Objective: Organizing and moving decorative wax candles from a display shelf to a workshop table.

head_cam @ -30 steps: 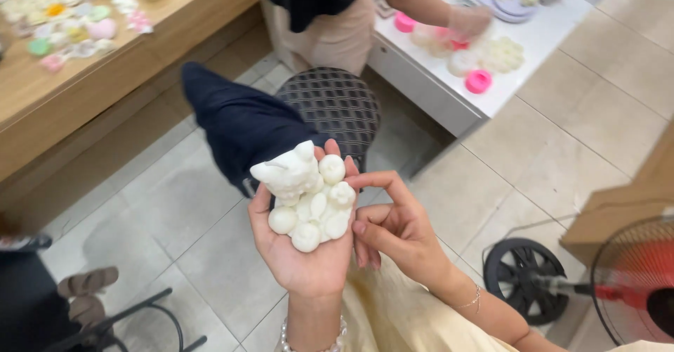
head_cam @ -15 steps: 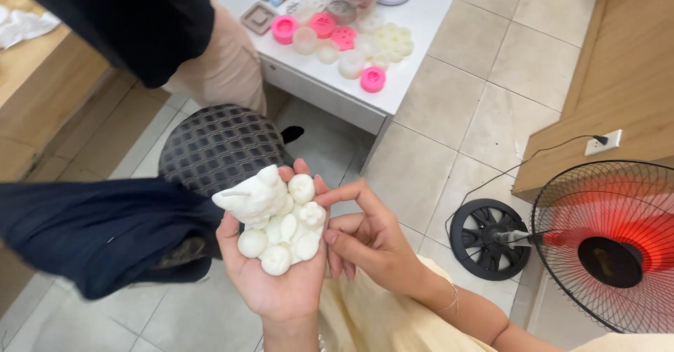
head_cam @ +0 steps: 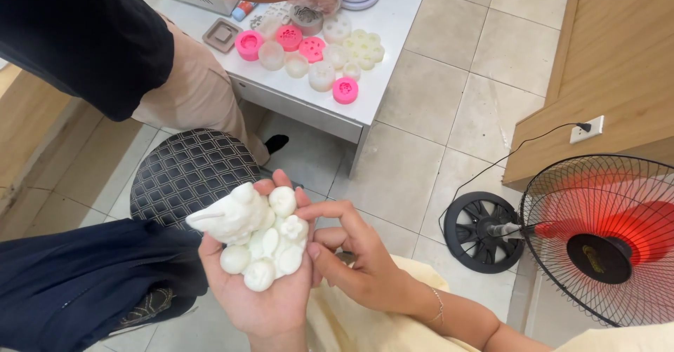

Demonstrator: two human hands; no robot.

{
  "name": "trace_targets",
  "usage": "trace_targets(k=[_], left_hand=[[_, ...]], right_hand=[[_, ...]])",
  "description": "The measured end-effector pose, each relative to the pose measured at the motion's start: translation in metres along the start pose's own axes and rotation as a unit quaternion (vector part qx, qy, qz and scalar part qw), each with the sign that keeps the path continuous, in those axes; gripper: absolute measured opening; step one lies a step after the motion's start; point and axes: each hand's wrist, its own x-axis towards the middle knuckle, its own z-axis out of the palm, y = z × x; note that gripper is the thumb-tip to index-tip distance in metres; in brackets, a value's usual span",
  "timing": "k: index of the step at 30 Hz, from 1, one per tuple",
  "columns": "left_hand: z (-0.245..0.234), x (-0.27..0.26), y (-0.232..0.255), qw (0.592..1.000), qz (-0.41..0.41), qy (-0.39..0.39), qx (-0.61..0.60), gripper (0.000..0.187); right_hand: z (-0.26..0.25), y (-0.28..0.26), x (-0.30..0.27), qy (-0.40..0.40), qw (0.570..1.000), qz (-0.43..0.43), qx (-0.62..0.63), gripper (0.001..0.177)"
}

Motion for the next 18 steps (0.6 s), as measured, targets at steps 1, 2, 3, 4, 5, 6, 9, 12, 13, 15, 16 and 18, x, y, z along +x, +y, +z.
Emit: trace_targets(k=[1,2,3,4,5,6,9,12,13,15,16,18], left_hand=[[0.001,-0.001,0.005,1.0,0.008,0.006,-0.007,0.055],[0.001,-0.004,0.009,1.0,0.007,0.004,-0.007,0.055],[0.001,-0.006,0.014,1.0,0.02,0.009,-0.013,0.054],[0.001,-0.009,0.02,0.999,0.032,0.014,-0.02,0.054],[0.001,-0.013,0.027,0.999,0.031,0.012,-0.02,0.054],[0.001,-0.016,0.034,0.999,0.035,0.006,-0.028,0.052],[-0.001,-0.032,0.058,0.998,0.039,-0.007,-0.044,0.049],[-0.002,-0.05,0.085,0.998,0.044,-0.011,-0.042,0.048],[-0.002,-0.056,0.093,0.998,0.051,-0.005,-0.036,0.047],[-0.002,-0.069,0.109,0.998,0.053,-0.004,-0.041,0.048],[-0.002,-0.075,0.117,0.997,0.058,0.0,-0.045,0.048],[-0.005,-0.088,0.137,0.997,0.056,-0.007,-0.056,0.048]], right_hand=[[0.004,0.001,0.001,-0.009,1.0,-0.017,-0.007,0.038],[0.009,0.001,0.002,-0.009,1.0,-0.018,-0.007,0.038],[0.015,0.002,0.003,-0.024,0.999,-0.04,-0.011,0.037],[0.021,0.003,0.004,-0.04,0.997,-0.061,-0.015,0.036],[0.027,0.003,0.005,-0.039,0.997,-0.063,-0.016,0.036],[0.033,0.004,0.005,-0.048,0.995,-0.077,-0.041,0.037],[0.058,0.008,0.002,-0.065,0.991,-0.097,-0.065,0.038],[0.088,0.015,-0.006,-0.079,0.989,-0.106,-0.066,0.038],[0.098,0.018,-0.009,-0.084,0.988,-0.106,-0.069,0.038],[0.119,0.019,-0.016,-0.087,0.988,-0.105,-0.071,0.039],[0.129,0.019,-0.019,-0.09,0.988,-0.104,-0.071,0.04],[0.15,0.023,-0.024,-0.097,0.988,-0.094,-0.069,0.041]])
